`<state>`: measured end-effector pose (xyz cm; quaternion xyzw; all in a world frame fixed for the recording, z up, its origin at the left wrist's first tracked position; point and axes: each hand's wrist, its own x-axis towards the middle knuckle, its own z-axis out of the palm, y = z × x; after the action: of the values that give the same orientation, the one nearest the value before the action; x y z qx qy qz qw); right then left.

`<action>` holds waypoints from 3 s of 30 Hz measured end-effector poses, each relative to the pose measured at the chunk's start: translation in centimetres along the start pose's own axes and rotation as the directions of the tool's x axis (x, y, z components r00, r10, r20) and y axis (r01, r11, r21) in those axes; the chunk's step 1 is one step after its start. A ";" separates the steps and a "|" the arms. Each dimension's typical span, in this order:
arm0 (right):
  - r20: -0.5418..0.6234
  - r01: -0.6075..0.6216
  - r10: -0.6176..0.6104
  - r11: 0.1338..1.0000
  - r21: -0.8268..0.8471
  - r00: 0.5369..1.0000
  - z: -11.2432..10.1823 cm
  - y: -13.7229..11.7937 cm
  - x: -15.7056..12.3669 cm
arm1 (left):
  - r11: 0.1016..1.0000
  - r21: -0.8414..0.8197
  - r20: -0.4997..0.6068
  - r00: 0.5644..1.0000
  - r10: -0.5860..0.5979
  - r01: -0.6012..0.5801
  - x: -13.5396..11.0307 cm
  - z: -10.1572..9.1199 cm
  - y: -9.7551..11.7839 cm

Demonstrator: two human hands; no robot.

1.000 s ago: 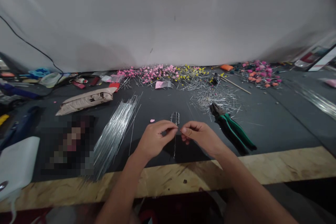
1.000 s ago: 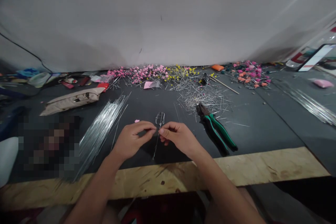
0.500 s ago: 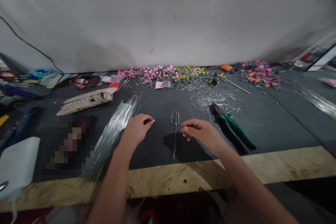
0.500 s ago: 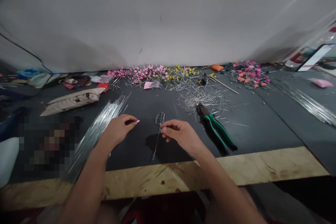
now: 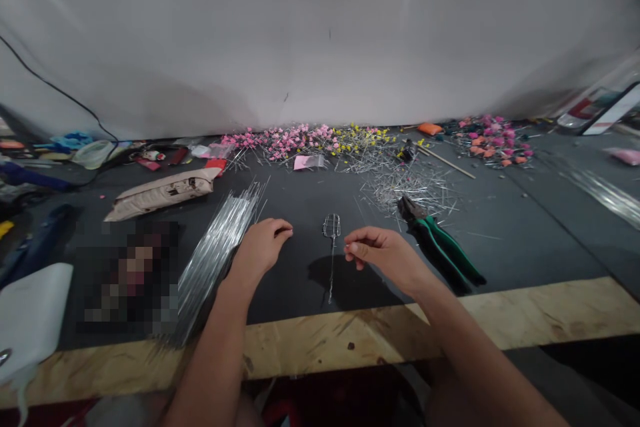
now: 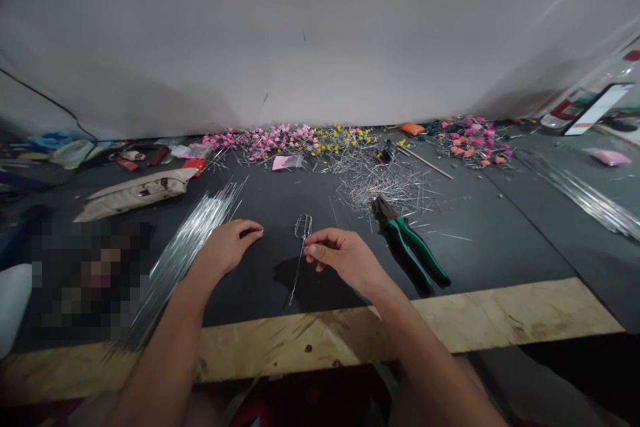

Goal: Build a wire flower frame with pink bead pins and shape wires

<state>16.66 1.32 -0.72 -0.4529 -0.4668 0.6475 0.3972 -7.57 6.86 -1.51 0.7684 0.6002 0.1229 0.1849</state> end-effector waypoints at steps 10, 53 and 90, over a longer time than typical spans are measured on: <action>-0.016 0.009 -0.009 1.000 -0.027 1.000 0.2 -0.1 0.0 | 1.000 0.017 -0.005 1.000 0.023 -0.023 -0.3 0.1 0.6; -0.245 0.044 -0.057 0.997 -0.060 0.968 -0.1 0.9 2.2 | 0.750 -0.644 0.028 0.984 -0.176 0.153 -0.4 2.3 5.0; -0.174 -0.018 0.027 0.998 0.053 0.984 0.0 0.0 0.7 | 0.377 -0.909 0.098 0.969 -0.225 0.179 -4.2 2.6 7.9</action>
<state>16.51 1.96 -0.86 -0.5029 -0.4084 0.6214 0.4407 -0.62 0.73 -0.27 0.4607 0.5285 0.4226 0.5744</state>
